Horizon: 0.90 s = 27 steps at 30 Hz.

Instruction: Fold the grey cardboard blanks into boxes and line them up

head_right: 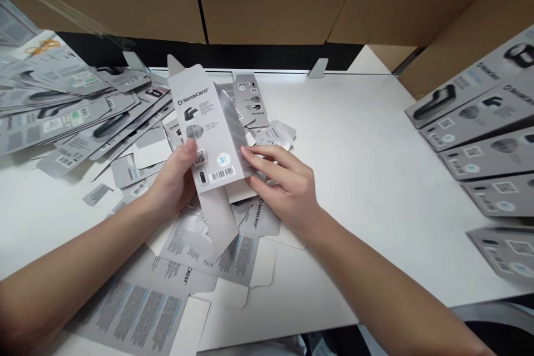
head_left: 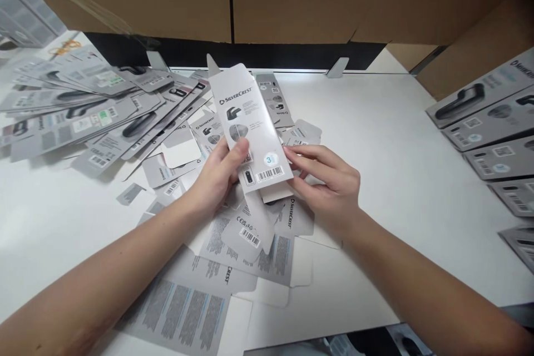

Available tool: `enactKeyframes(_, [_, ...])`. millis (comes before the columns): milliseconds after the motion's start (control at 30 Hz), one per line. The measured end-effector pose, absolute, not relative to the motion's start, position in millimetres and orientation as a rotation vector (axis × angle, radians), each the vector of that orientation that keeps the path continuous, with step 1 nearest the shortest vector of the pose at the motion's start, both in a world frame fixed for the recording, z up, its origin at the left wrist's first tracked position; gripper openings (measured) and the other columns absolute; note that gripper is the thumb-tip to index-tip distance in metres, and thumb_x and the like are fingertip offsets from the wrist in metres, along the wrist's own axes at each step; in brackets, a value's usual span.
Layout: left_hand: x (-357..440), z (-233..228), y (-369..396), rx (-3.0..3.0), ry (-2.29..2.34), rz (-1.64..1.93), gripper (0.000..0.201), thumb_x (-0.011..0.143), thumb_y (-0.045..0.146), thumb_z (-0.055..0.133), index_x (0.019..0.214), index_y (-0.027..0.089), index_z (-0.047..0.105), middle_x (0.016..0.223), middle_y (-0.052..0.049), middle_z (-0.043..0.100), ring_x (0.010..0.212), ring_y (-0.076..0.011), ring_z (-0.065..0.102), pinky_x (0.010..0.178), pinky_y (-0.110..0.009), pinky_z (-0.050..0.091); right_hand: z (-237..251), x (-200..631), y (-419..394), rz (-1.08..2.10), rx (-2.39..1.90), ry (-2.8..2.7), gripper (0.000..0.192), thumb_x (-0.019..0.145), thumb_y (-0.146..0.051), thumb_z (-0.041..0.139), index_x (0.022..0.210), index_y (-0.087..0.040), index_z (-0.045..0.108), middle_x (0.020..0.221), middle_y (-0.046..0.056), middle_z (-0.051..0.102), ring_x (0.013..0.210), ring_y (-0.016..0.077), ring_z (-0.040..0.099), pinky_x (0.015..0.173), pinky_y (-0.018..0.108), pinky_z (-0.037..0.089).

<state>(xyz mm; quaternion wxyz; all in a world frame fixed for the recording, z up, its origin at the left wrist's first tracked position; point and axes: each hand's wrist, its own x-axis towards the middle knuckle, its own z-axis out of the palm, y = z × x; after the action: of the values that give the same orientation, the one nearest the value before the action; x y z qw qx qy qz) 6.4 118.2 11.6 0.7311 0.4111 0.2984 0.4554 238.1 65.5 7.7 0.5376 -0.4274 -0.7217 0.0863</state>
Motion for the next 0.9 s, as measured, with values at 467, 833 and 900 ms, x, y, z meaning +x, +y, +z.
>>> enactKeyframes(467, [4, 7, 122, 1.113, 0.827, 1.178, 0.09, 0.091, 0.064, 0.103, 0.165, 0.03, 0.065, 0.159, -0.014, 0.081, 0.155, -0.0439, 0.074, 0.133, -0.062, 0.061, 19, 230, 68, 0.223, -1.104, -1.52, 0.028, 0.107, -0.053, 0.095, 0.094, -0.029, 0.09, 0.09, 0.002, 0.08, 0.063, 0.0148, 0.059, 0.052, 0.034, 0.05])
enactKeyframes(833, [4, 34, 111, 1.335, 0.878, 0.995, 0.075, 0.093, 0.064, 0.101, 0.155, 0.03, 0.077, 0.143, -0.011, 0.088, 0.147, -0.0426, 0.078, 0.133, -0.061, 0.059, 25, 229, 66, 0.375, -1.086, -1.504, 0.039, 0.112, -0.041, 0.086, 0.076, -0.026, 0.077, 0.079, 0.001, 0.065, 0.066, 0.0154, 0.055, 0.053, 0.033, 0.043])
enactKeyframes(900, [3, 34, 111, 1.331, 0.887, 0.99, 0.07, 0.093, 0.063, 0.1, 0.151, 0.029, 0.079, 0.141, -0.011, 0.089, 0.147, -0.0419, 0.078, 0.133, -0.06, 0.058, 26, 231, 66, 0.4, -1.067, -1.515, 0.036, 0.112, -0.038, 0.085, 0.079, -0.027, 0.079, 0.08, 0.001, 0.066, 0.068, 0.016, 0.057, 0.055, 0.033, 0.044])
